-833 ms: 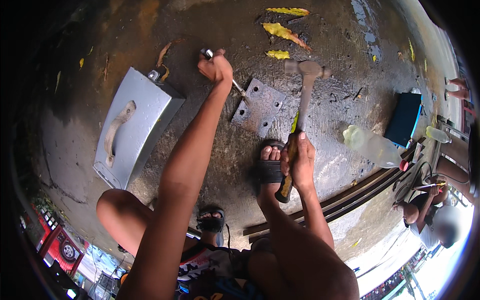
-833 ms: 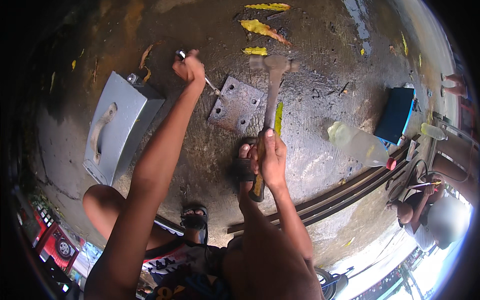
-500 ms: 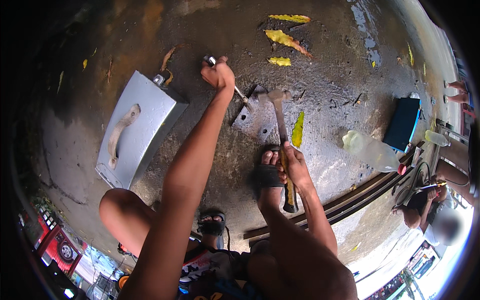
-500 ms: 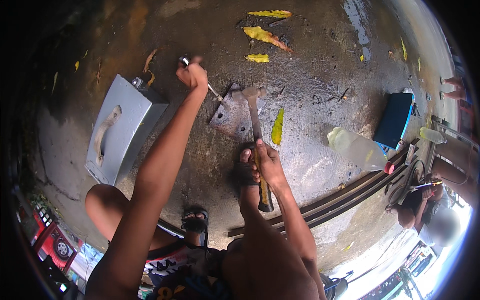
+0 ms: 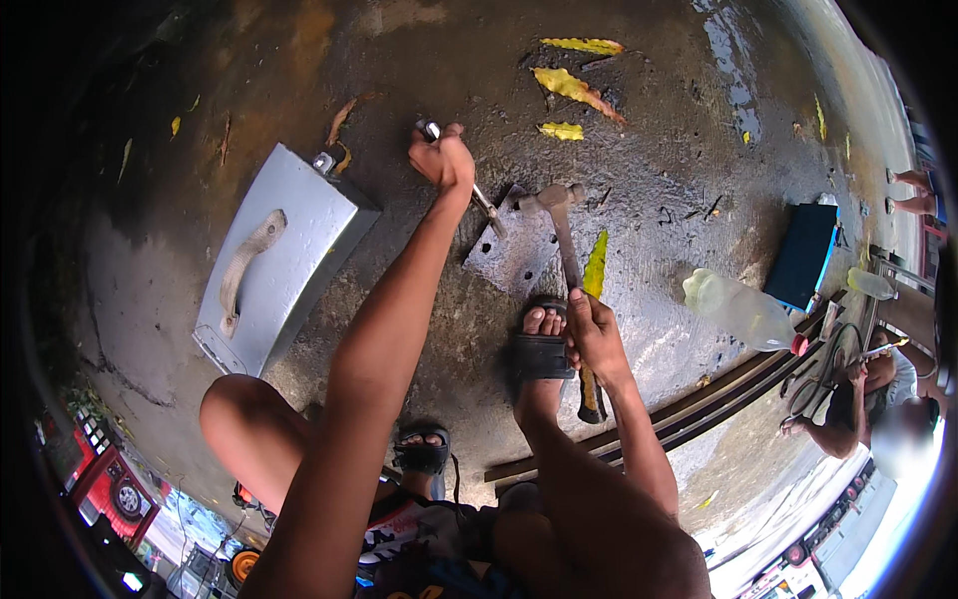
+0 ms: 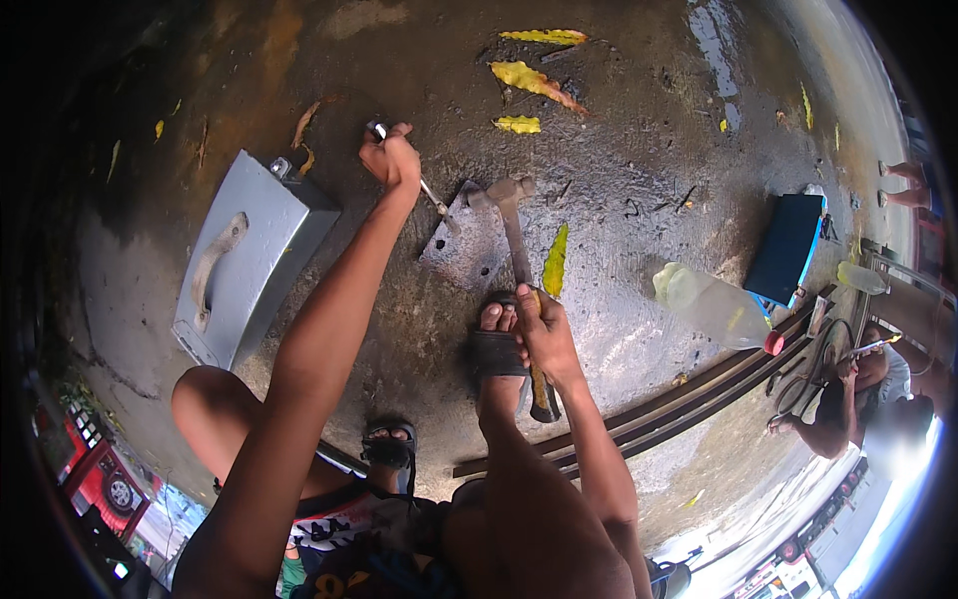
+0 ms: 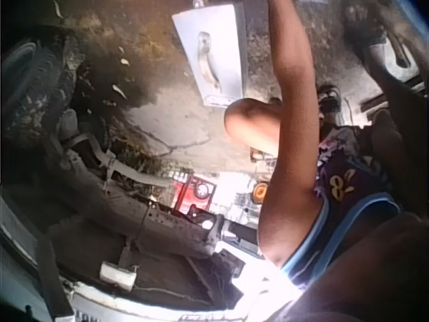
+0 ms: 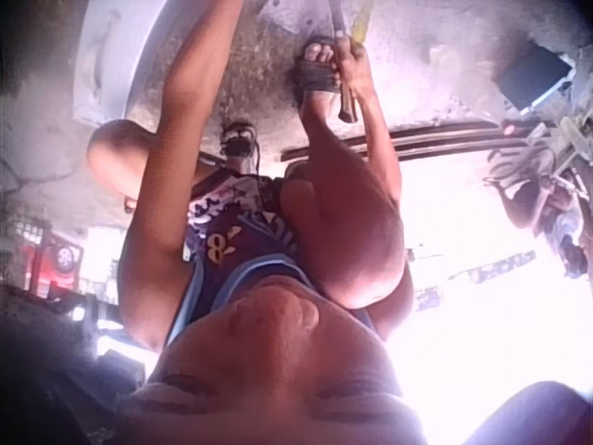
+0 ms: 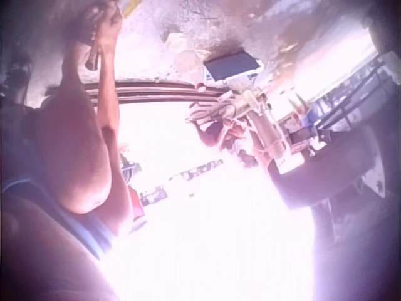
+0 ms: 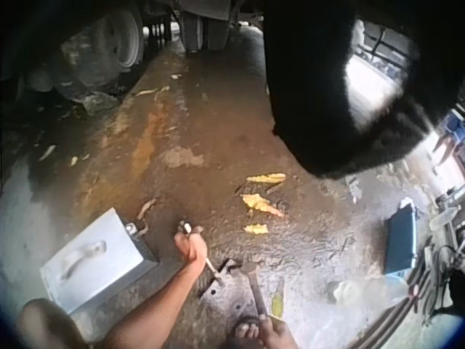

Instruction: The person sits on the ground and uses a hammer and a metal punch to repeatedly strike a square metal plate. They adjust the plate's position and the punch's alignment multiple times while striking it. Another person is visible in the background welding nearby.

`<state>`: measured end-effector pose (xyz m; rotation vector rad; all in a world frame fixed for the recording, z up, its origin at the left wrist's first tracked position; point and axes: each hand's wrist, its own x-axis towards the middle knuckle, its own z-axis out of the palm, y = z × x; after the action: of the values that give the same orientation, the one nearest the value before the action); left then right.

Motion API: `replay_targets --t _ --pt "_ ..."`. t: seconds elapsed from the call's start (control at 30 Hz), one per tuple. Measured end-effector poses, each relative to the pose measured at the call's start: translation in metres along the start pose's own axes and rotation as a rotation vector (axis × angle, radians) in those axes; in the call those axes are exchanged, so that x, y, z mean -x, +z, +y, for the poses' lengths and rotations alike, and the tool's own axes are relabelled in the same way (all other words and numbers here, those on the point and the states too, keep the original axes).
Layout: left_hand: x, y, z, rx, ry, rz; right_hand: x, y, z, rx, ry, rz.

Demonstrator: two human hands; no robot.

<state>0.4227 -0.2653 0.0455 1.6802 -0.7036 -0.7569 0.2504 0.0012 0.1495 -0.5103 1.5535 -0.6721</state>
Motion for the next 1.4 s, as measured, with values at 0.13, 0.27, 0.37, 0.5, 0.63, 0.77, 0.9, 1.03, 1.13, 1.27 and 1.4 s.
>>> replay_targets --t 0.13,0.27,0.37,0.5,0.63,0.77,0.9,1.03,1.13,1.27,1.4 --pt "-0.003 0.001 0.002 0.045 -0.080 -0.013 0.018 -0.001 -0.039 -0.037 -0.206 0.052" --pt "-0.010 -0.002 -0.010 0.077 -0.045 0.029 0.039 0.010 -0.077 -0.105 -0.480 0.129" --pt "-0.003 0.005 -0.006 0.074 -0.091 -0.012 0.036 0.003 -0.062 -0.026 -0.616 0.231" --pt "-0.011 -0.005 -0.009 0.064 -0.049 -0.004 0.015 0.008 -0.022 0.516 -0.463 0.307" --pt "0.006 -0.001 0.004 0.020 -0.032 0.007 0.003 -0.013 0.020 0.537 -0.295 0.222" --pt "0.003 -0.002 0.004 0.108 -0.033 -0.035 0.014 -0.016 0.015 0.377 -0.184 0.254" --pt "0.000 0.001 -0.004 0.149 -0.039 -0.019 0.024 -0.013 -0.026 0.477 -0.358 0.359" --pt "0.000 0.005 -0.005 0.144 -0.074 -0.015 0.023 0.005 -0.053 0.507 -0.553 0.470" --pt "0.005 0.004 -0.007 0.157 -0.117 -0.071 -0.008 0.003 -0.014 0.632 -0.500 0.413" --pt "0.001 -0.002 -0.039 0.204 -0.277 0.075 -0.031 -0.006 0.001 0.713 -0.327 0.331" --pt "-0.001 -0.009 -0.053 0.070 -0.164 0.129 -0.002 -0.004 -0.007 0.620 -0.305 0.352"
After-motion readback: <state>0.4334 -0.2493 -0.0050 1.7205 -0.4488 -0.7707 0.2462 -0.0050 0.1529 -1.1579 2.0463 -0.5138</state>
